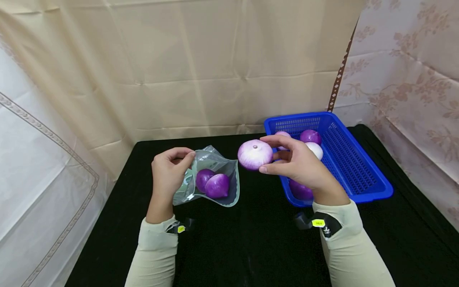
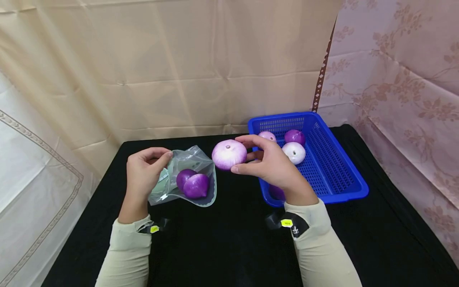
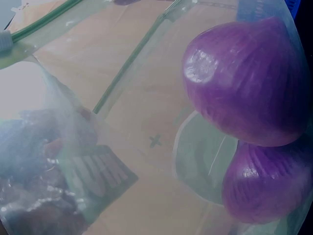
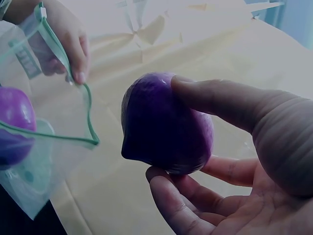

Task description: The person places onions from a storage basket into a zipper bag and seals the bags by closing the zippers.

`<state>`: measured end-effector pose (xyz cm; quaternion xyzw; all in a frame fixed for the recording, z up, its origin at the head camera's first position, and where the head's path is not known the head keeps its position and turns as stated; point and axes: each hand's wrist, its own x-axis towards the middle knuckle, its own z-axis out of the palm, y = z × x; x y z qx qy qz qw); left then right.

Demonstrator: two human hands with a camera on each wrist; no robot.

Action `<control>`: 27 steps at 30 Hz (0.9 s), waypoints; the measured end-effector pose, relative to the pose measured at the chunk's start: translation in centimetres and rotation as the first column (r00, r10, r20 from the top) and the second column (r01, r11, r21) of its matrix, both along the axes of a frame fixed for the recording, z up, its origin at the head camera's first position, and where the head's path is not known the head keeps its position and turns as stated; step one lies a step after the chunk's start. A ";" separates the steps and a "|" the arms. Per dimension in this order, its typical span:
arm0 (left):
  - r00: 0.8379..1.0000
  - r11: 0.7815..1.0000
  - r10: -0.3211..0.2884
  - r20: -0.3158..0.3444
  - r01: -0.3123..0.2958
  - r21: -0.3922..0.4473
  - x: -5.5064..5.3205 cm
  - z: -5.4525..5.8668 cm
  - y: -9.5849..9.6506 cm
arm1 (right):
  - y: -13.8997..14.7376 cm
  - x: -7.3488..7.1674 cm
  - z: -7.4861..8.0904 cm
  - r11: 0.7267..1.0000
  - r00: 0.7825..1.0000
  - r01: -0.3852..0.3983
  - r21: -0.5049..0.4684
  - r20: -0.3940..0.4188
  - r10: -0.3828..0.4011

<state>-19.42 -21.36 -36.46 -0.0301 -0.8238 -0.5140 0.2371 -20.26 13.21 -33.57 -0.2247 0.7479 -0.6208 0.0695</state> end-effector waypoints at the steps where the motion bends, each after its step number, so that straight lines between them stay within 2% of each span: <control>1: 1.000 1.000 -0.001 -0.001 0.001 0.000 0.0 0.0 0.0 | -0.3 0.1 0.1 1.000 1.000 -0.005 -0.001 0.003 0.005; 11: 1.000 1.000 -0.006 0.002 0.006 -0.004 0.0 -0.1 0.1 | -3.0 0.6 -0.2 0.998 0.997 -0.054 -0.012 0.051 0.055; 17: 1.000 1.000 -0.007 -0.017 0.007 -0.006 0.0 -0.1 0.2 | -4.4 0.9 -0.5 0.998 0.998 -0.065 0.014 0.017 0.065; 27: 1.000 1.000 0.000 -0.027 0.000 -0.011 0.0 0.0 0.2 | -5.7 1.1 -0.9 0.993 0.998 -0.034 0.110 -0.050 0.039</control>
